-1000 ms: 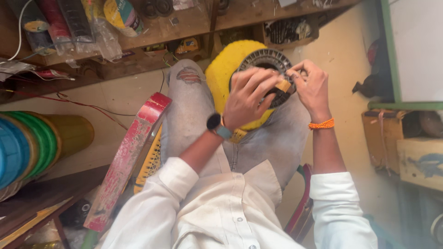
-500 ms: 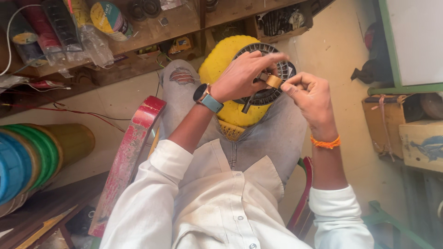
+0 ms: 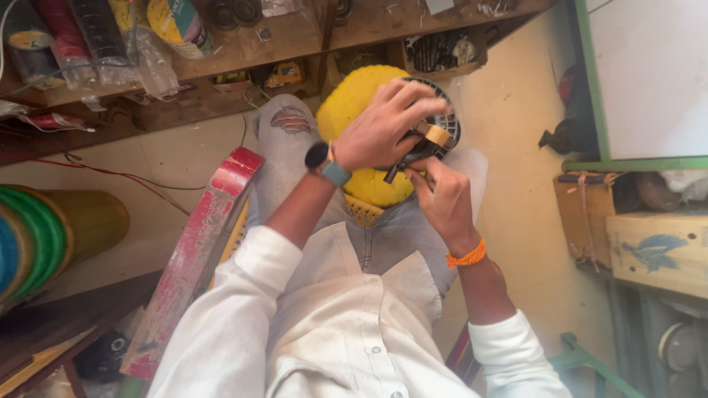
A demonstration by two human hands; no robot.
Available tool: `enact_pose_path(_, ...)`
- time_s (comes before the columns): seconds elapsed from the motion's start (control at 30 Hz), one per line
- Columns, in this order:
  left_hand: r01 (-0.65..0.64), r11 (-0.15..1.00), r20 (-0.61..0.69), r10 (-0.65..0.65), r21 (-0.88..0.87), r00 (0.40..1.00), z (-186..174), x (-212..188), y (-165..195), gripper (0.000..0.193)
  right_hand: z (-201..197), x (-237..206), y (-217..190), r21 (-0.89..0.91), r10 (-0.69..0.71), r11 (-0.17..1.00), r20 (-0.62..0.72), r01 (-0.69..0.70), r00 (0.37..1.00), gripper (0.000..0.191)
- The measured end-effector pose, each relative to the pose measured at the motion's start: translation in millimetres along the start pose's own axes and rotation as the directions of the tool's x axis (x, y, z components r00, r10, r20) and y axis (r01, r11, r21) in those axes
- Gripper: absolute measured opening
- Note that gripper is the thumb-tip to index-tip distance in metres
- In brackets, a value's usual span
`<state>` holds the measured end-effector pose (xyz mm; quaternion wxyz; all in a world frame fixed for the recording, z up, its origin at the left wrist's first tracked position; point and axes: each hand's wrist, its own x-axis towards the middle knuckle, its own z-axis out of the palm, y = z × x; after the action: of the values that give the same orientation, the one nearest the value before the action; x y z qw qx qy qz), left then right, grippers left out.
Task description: The person sits in a chair with a small electric motor armature held in a yellow cushioned holder on their lap. They wind and press copper wire segments around the armature, fitting and adjusting the pieces by hand and turning the armature as they work.
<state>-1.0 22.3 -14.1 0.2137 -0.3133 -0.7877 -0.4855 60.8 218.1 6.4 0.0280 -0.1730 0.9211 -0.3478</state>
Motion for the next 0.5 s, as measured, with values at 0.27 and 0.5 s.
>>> enact_pose_path(0.27,0.035,0.994,0.069,-0.028,-0.107,0.997,4,-42,33,0.024,-46,-2,-32,-0.082,-0.224,0.968,0.125,0.235,0.967,0.011)
enact_pose_path(0.5,0.21,0.968,-0.113,-0.226,-0.137,0.968,34,-49,32,0.014,-71,37,-32,-0.172,-0.295,0.935,0.105,0.309,0.95,0.007)
